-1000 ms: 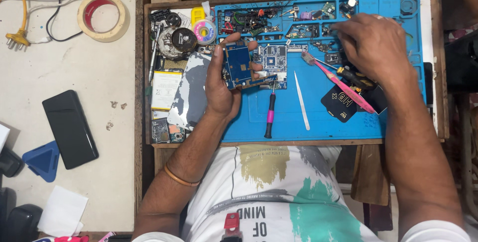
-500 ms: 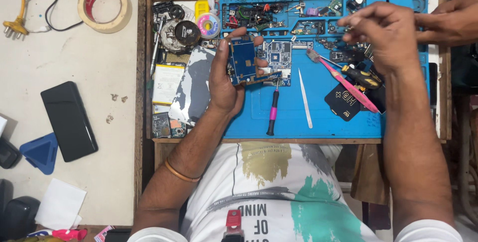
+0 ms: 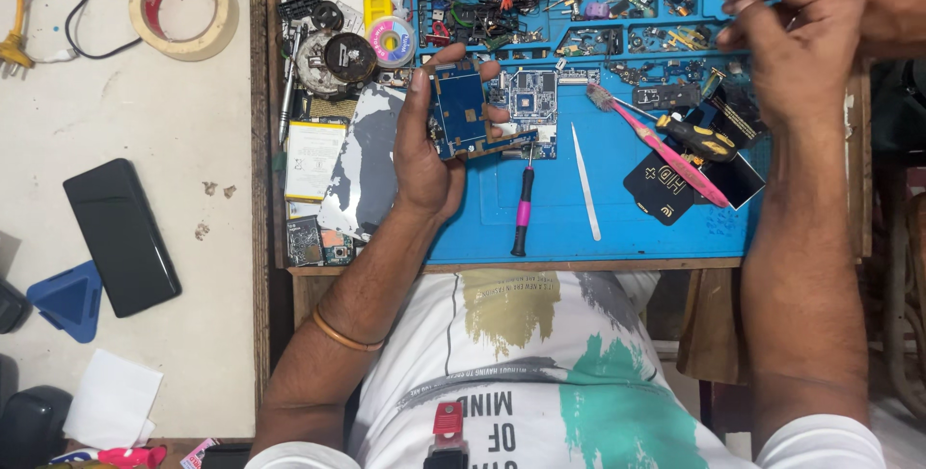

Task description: The person uses a pink screwdriver to remove screws from a blue circuit board and then uses tweezers to remove small components. The person continues to manipulate the board and components on a cluttered workbench.

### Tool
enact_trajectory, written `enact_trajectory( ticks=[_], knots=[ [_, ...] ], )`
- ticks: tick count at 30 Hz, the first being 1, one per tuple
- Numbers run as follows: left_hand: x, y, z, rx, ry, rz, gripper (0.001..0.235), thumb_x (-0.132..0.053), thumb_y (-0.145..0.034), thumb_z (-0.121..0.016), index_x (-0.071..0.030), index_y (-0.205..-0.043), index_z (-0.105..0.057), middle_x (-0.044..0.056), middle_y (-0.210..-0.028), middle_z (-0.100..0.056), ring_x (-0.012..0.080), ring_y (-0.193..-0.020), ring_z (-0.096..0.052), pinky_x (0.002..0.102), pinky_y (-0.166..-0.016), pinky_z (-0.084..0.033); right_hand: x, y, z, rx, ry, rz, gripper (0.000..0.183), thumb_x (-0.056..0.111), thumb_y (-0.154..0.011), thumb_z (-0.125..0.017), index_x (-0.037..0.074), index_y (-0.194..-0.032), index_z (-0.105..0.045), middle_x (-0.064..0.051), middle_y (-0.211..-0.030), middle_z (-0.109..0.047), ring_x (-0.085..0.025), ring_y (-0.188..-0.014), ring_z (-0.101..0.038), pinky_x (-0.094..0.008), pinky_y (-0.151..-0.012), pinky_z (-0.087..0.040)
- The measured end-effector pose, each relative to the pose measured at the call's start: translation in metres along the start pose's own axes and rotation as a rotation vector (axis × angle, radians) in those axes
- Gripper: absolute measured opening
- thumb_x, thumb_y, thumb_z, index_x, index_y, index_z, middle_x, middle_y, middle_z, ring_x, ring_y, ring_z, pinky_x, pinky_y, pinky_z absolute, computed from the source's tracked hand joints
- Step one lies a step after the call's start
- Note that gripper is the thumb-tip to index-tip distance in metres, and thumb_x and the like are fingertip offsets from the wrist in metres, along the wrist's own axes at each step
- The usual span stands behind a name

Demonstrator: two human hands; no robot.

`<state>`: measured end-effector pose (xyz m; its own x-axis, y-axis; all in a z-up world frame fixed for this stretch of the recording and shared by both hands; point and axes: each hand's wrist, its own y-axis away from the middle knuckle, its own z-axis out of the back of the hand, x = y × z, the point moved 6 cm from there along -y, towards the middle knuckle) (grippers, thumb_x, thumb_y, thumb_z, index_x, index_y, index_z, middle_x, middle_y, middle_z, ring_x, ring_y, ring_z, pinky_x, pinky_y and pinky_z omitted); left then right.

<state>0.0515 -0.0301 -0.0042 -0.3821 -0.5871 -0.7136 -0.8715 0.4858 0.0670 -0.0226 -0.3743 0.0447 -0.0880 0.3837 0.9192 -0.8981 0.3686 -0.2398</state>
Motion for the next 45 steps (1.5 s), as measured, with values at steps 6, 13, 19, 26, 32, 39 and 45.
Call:
enact_trajectory(
  ticks=[6,13,19,26,32,39,45],
  knots=[
    [0.001,-0.001,0.001,0.001,-0.002,-0.009,0.057,-0.05,-0.112,-0.037,-0.006,-0.147,-0.046,0.022,-0.131,-0.066,0.0219,-0.096,-0.075,0.036,-0.081,-0.067,0.018,0.01,-0.026,0.228,0.662,0.214,0.009,0.003,-0.102,-0.079,0.003,-0.111,-0.079,-0.014,-0.101,-0.074,-0.02,-0.086,-0.071,-0.032,-0.074,-0.057],
    [0.001,0.0,0.001,-0.003,-0.015,-0.012,0.058,-0.05,-0.111,-0.037,-0.005,-0.147,-0.045,0.022,-0.13,-0.067,0.0218,-0.095,-0.075,0.036,-0.08,-0.068,0.025,0.019,-0.047,0.397,0.74,0.212,0.021,0.014,-0.094,-0.082,0.005,-0.113,-0.078,-0.014,-0.106,-0.074,-0.025,-0.085,-0.073,-0.037,-0.077,-0.056],
    [0.0,0.0,0.001,0.002,-0.026,-0.01,0.06,-0.052,-0.111,-0.038,-0.005,-0.148,-0.045,0.021,-0.13,-0.067,0.0211,-0.095,-0.075,0.035,-0.08,-0.068,0.019,0.016,-0.043,0.391,0.838,0.222,0.014,0.013,-0.095,-0.079,0.005,-0.106,-0.078,-0.012,-0.096,-0.074,-0.026,-0.085,-0.071,-0.039,-0.078,-0.056],
    [0.003,-0.001,0.0,0.032,0.015,0.001,0.06,-0.052,-0.111,-0.037,-0.005,-0.148,-0.046,0.023,-0.13,-0.067,0.024,-0.096,-0.076,0.036,-0.081,-0.068,0.002,0.015,-0.032,0.403,0.895,0.097,0.018,0.019,-0.102,-0.08,0.001,-0.101,-0.077,-0.012,-0.087,-0.072,-0.026,-0.08,-0.07,-0.04,-0.074,-0.055],
    [0.013,0.004,-0.011,0.232,0.165,0.165,0.059,-0.052,-0.113,-0.035,-0.008,-0.15,-0.044,0.026,-0.138,-0.063,0.0278,-0.098,-0.076,0.038,-0.082,-0.068,0.012,0.014,-0.034,0.472,0.729,0.111,0.021,0.018,-0.095,-0.079,0.002,-0.109,-0.076,-0.012,-0.09,-0.07,-0.022,-0.076,-0.071,-0.036,-0.074,-0.056],
    [0.017,0.016,-0.021,0.422,0.237,0.297,0.058,-0.052,-0.114,-0.032,-0.009,-0.151,-0.042,0.026,-0.141,-0.061,0.0272,-0.094,-0.077,0.038,-0.079,-0.068,0.031,0.014,-0.05,0.423,0.904,0.264,0.014,0.014,-0.1,-0.079,0.002,-0.107,-0.078,-0.014,-0.093,-0.071,-0.025,-0.078,-0.07,-0.035,-0.073,-0.055],
    [0.016,0.015,-0.023,0.465,0.216,0.267,0.06,-0.054,-0.117,-0.032,-0.006,-0.15,-0.044,0.025,-0.137,-0.065,0.0266,-0.094,-0.076,0.038,-0.081,-0.068,0.052,0.01,-0.088,0.295,1.105,0.642,0.02,0.025,-0.096,-0.08,0.009,-0.109,-0.076,-0.005,-0.096,-0.073,-0.022,-0.084,-0.072,-0.035,-0.077,-0.055]
  ],
)
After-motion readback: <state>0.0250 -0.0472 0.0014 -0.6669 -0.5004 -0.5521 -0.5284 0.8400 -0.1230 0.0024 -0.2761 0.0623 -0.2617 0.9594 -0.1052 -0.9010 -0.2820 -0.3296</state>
